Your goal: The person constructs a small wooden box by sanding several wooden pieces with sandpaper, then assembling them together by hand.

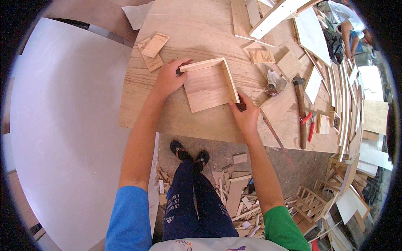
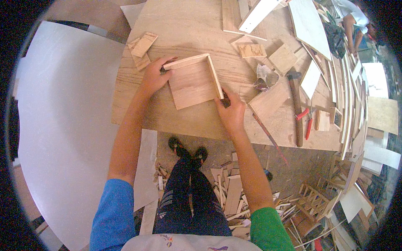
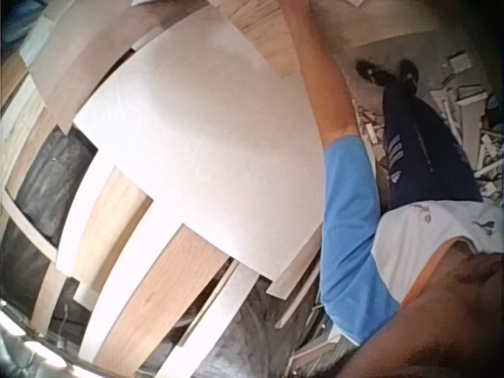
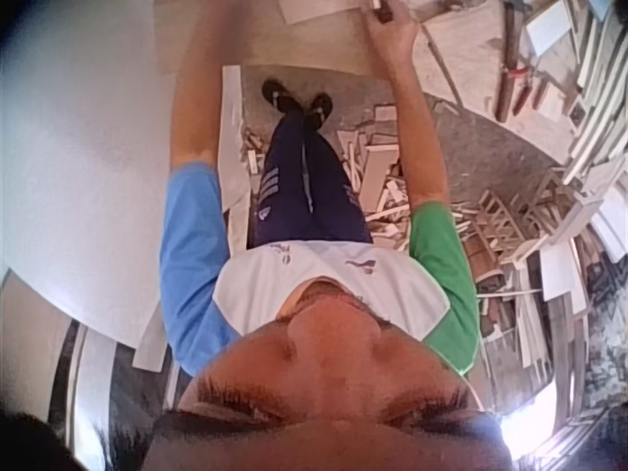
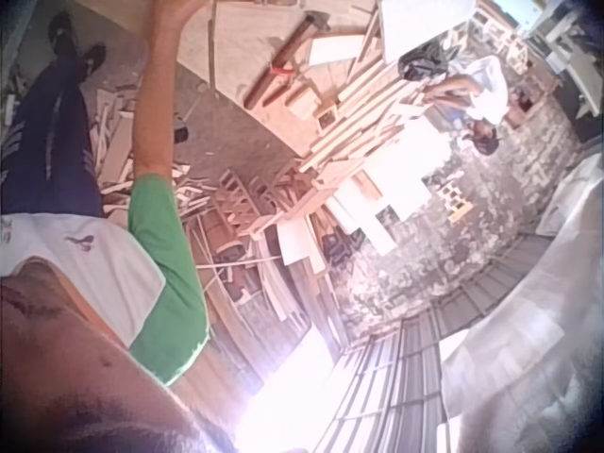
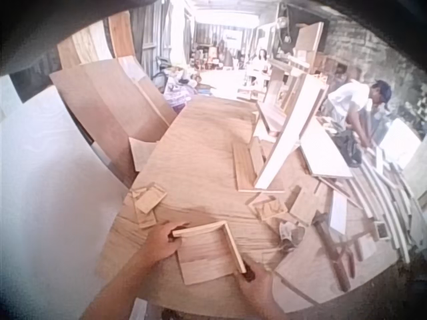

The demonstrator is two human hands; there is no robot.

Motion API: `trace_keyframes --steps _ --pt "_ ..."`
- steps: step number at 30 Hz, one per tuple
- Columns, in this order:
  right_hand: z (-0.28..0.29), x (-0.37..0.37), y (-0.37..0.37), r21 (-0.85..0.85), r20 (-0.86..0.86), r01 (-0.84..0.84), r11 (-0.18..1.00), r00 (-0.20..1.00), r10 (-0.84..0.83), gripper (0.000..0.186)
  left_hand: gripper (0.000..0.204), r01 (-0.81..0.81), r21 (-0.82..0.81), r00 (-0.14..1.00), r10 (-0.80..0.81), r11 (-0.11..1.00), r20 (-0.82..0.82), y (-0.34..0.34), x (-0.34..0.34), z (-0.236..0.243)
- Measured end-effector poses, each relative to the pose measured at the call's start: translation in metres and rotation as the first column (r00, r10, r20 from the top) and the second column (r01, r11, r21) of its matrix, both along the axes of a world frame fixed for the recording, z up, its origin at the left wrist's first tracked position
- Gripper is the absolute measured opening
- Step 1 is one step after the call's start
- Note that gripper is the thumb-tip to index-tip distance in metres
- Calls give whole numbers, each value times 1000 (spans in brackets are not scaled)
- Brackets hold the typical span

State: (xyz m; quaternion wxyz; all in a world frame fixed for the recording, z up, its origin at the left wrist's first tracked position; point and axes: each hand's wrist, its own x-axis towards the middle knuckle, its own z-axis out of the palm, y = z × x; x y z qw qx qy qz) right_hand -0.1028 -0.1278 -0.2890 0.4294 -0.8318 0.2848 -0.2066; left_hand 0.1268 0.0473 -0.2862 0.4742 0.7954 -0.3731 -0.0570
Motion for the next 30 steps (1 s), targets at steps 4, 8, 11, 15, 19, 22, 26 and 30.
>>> trace_keyframes --steps 4,8,11,15,19,22,26,30 --pt "-1 -1 -3 5 -23 -17 1000 1000 17 41 47 6 20 1000 -5 1000 -15 0 1 0" --pt "0 -1 -3 -8 -26 -30 1000 999 30 43 49 13 -10 1000 -13 1000 5 0 0 0" --pt "4 -1 -2 -6 -32 -39 999 999 39 46 51 -2 56 1000 3 998 -12 2 0 1" --pt "9 -1 -1 25 -54 -67 997 996 68 51 55 33 8 999 -33 999 -36 4 0 3" --pt "12 -2 -3 49 -25 -104 993 994 105 59 56 44 2 999 -44 999 -14 3 -1 5" --pt "17 -6 -4 95 -29 -99 991 994 102 63 52 43 -107 991 -56 993 -123 4 1 3" --pt "36 -10 8 -177 223 48 983 975 -8 47 39 -209 -460 948 64 863 -310 17 -7 -2" --pt "65 -16 45 -162 216 -44 986 973 79 34 24 -473 -329 877 403 817 -261 62 -27 12"
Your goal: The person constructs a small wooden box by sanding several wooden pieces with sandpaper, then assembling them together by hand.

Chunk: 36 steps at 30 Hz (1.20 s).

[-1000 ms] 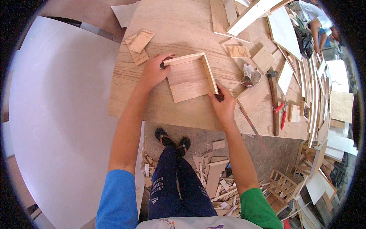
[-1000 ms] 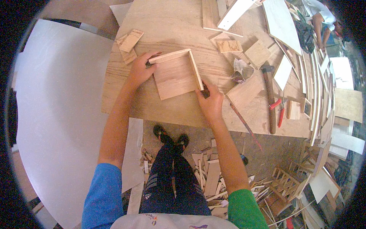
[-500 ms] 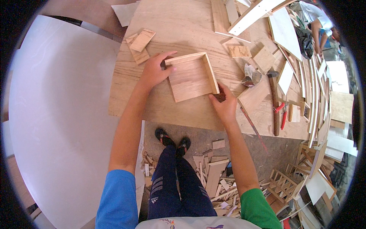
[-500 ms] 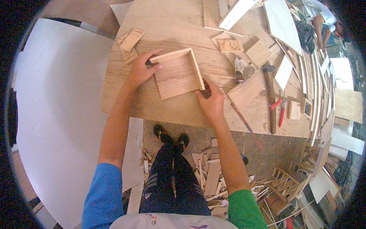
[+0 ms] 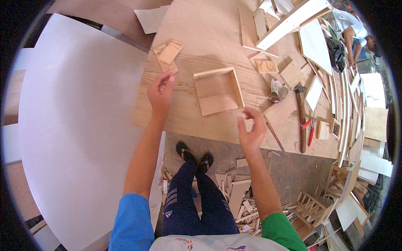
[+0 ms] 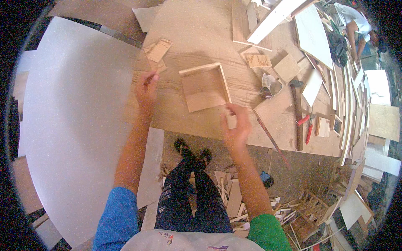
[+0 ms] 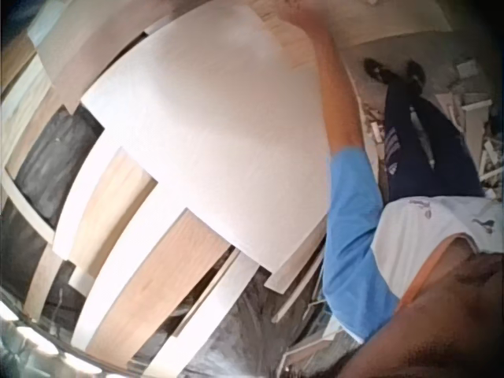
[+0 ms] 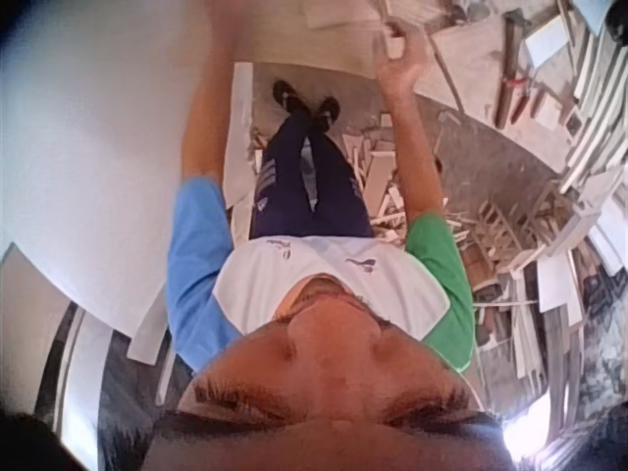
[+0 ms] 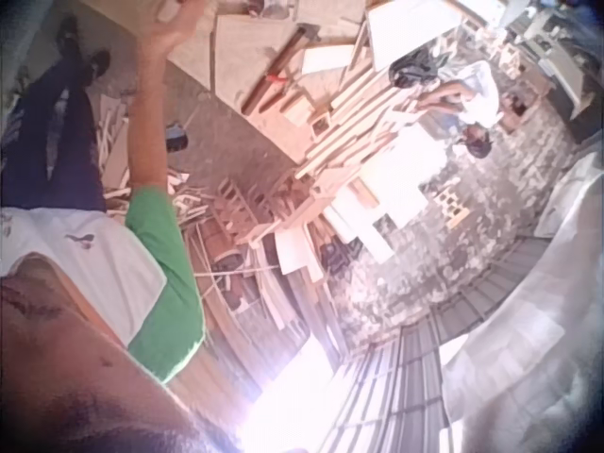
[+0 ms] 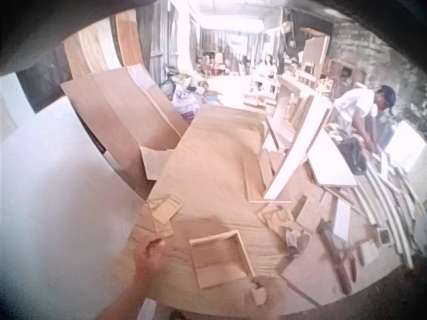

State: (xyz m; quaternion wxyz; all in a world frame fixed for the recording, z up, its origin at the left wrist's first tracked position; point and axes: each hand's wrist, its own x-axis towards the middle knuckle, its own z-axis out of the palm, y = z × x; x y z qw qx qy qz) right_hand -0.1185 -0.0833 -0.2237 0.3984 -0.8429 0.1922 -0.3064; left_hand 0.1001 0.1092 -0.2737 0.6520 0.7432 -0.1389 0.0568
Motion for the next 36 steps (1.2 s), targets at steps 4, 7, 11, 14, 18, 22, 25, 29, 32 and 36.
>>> trace_keyframes --steps 4,7,11,14,18,22,25,29,32,36 --pt "15 40 45 182 -48 -220 958 972 232 24 19 -69 89 991 78 994 -105 26 -9 20" --pt "10 80 77 163 -51 -336 928 936 349 26 21 -31 128 986 51 991 -158 45 1 24" --pt "5 137 112 131 -136 -324 937 930 341 35 22 -9 179 978 46 984 -202 58 22 20" --pt "7 185 126 -96 -157 -238 967 962 221 45 22 62 140 966 -25 988 -256 58 41 18" --pt "-2 246 129 -220 -206 -126 967 975 81 51 20 185 196 939 -115 963 -325 57 49 6" --pt "-25 277 131 -254 -309 -71 965 951 -12 41 18 195 433 981 -179 880 -77 58 44 -3" --pt "-40 283 122 -148 -251 44 988 965 -81 32 17 190 371 979 -204 909 -2 52 45 1" --pt "-37 281 117 -192 -135 83 978 985 -111 26 21 207 278 978 -194 938 -73 54 43 -2" --pt "-11 256 126 -9 -8 55 998 998 -55 24 25 172 154 968 -139 973 -207 57 41 5" --pt "-5 166 132 478 34 -107 872 994 104 23 42 132 123 989 -139 984 57 57 39 9"
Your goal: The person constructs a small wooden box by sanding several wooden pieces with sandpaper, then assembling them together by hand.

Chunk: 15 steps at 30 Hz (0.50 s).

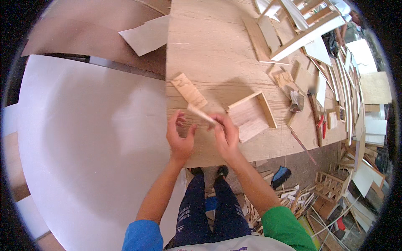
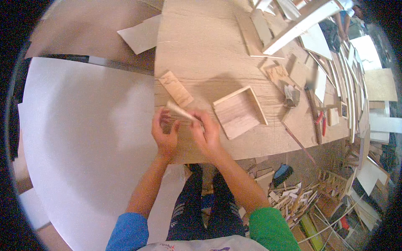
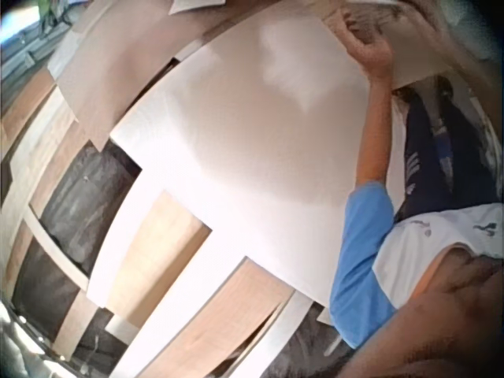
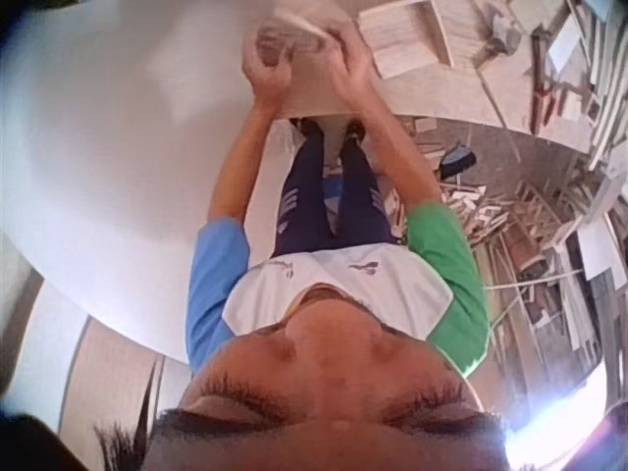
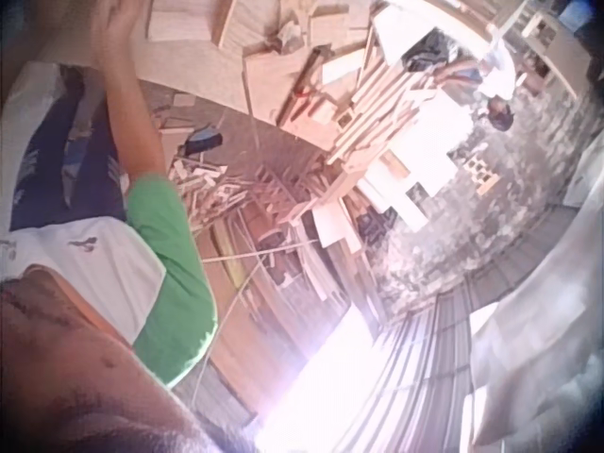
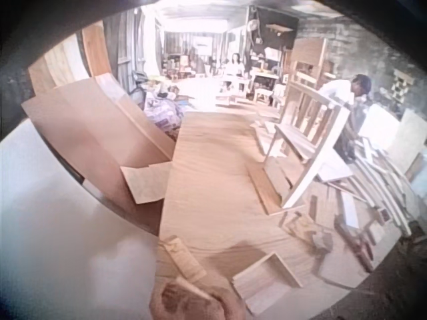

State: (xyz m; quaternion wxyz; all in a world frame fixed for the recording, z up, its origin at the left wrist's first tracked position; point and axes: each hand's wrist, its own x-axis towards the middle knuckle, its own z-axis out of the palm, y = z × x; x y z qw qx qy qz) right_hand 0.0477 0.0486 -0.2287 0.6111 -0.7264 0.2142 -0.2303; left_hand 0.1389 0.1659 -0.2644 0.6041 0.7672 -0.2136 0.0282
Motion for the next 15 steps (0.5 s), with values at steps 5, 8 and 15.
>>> trace_keyframes --steps 5,8,15 --pt "-12 -99 -23 123 -50 41 992 998 -35 22 34 498 48 867 -499 866 10 7 -40 3" --pt "-4 -132 -46 132 -209 -2 991 977 29 22 27 554 40 820 -538 831 -196 2 -80 -1" --pt "-20 -164 -73 266 -181 223 938 967 -179 39 21 428 130 885 -386 894 -261 -35 -131 -8"
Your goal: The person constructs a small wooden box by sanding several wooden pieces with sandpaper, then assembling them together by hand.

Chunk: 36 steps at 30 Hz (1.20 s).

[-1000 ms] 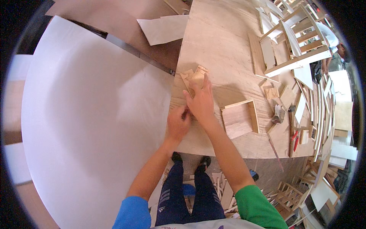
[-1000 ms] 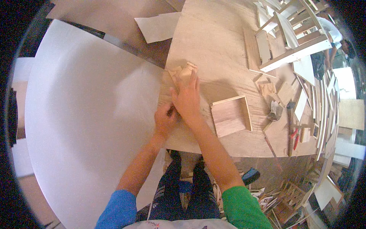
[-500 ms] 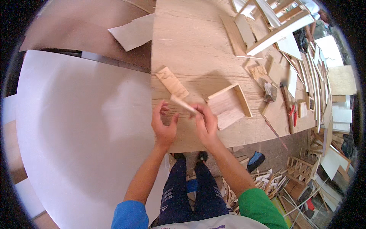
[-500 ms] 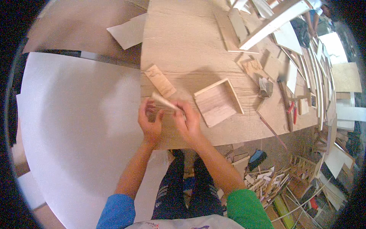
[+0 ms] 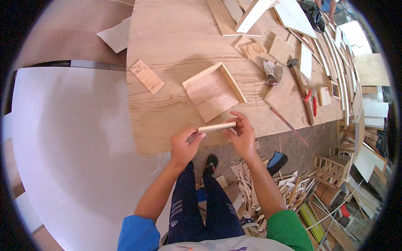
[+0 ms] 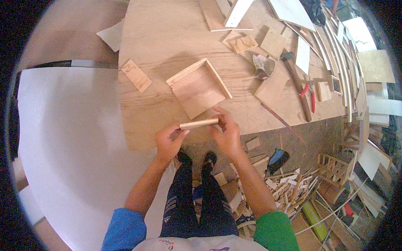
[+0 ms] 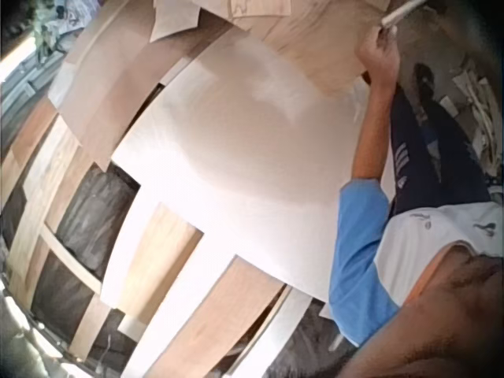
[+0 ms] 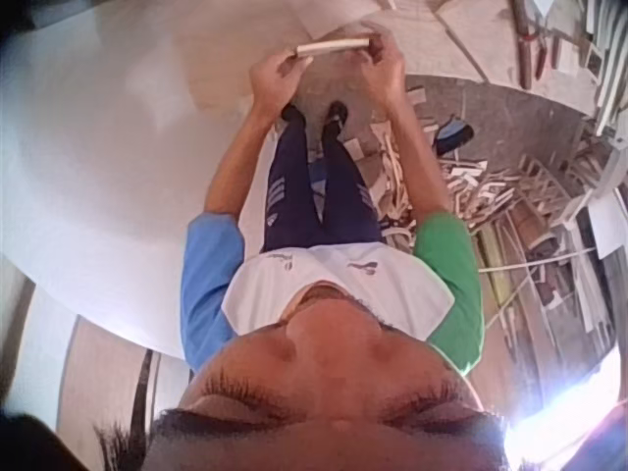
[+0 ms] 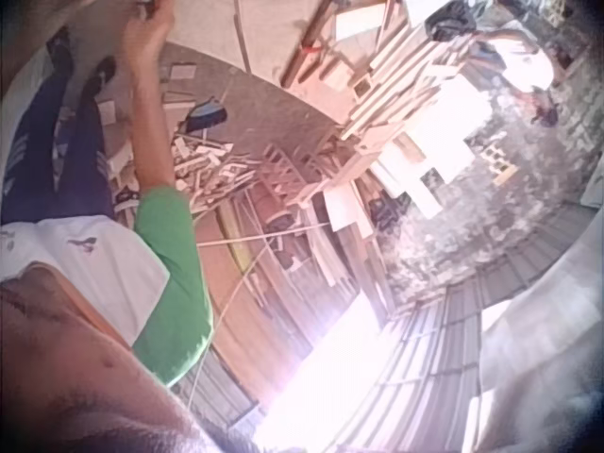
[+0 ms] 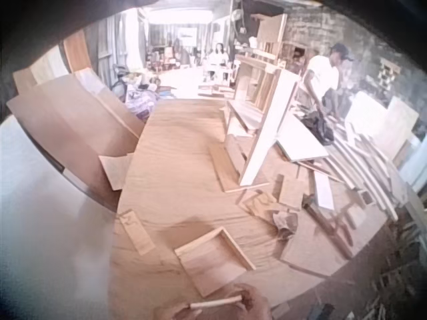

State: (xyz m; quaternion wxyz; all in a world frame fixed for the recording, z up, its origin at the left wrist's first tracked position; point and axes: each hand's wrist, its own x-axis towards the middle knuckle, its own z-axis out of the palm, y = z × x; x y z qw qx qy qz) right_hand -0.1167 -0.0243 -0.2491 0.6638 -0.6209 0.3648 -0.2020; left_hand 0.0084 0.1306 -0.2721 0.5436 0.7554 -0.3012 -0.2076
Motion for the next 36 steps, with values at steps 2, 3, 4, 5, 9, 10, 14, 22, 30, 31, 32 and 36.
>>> trace_keyframes --steps 2,3,4,5,9,10,14,22,30,31,32,36 --pt "-15 -7 -13 -227 -76 -48 973 997 32 39 21 -19 16 995 17 1000 99 -11 -9 4" --pt "-22 -10 -18 -335 -116 -78 939 992 41 39 22 -31 28 990 26 999 139 -15 -13 6" --pt "-22 -11 -21 -344 -126 -79 936 991 37 38 22 -43 41 983 35 998 178 -18 -17 6" --pt "-21 -11 -23 -354 -135 -80 932 990 34 38 22 -77 21 974 71 997 215 -22 -21 6" --pt "-19 -8 -28 -411 -85 -55 910 996 22 34 23 -175 -59 929 184 983 321 -29 -29 1" --pt "-19 -7 -26 -442 -102 -61 895 995 18 33 24 -191 -81 918 207 978 339 -29 -29 -1" --pt "-9 0 -7 -551 -163 -127 825 986 43 30 23 -306 -13 942 304 952 143 -14 -21 -3" --pt "-10 61 75 -71 -113 -305 950 948 296 29 23 -603 47 796 605 796 -15 12 57 23" --pt "16 145 81 -677 -75 -207 706 974 213 38 30 -553 -77 786 551 829 281 54 125 10" --pt "13 156 76 -694 -79 -194 693 978 195 37 30 -540 -67 795 534 839 287 50 124 10" --pt "11 169 73 -710 -78 -181 681 981 179 37 30 -525 -48 809 515 850 283 49 124 10" --pt "2 217 71 -720 -228 -244 650 967 111 39 29 -450 4 871 438 893 223 50 119 -1"
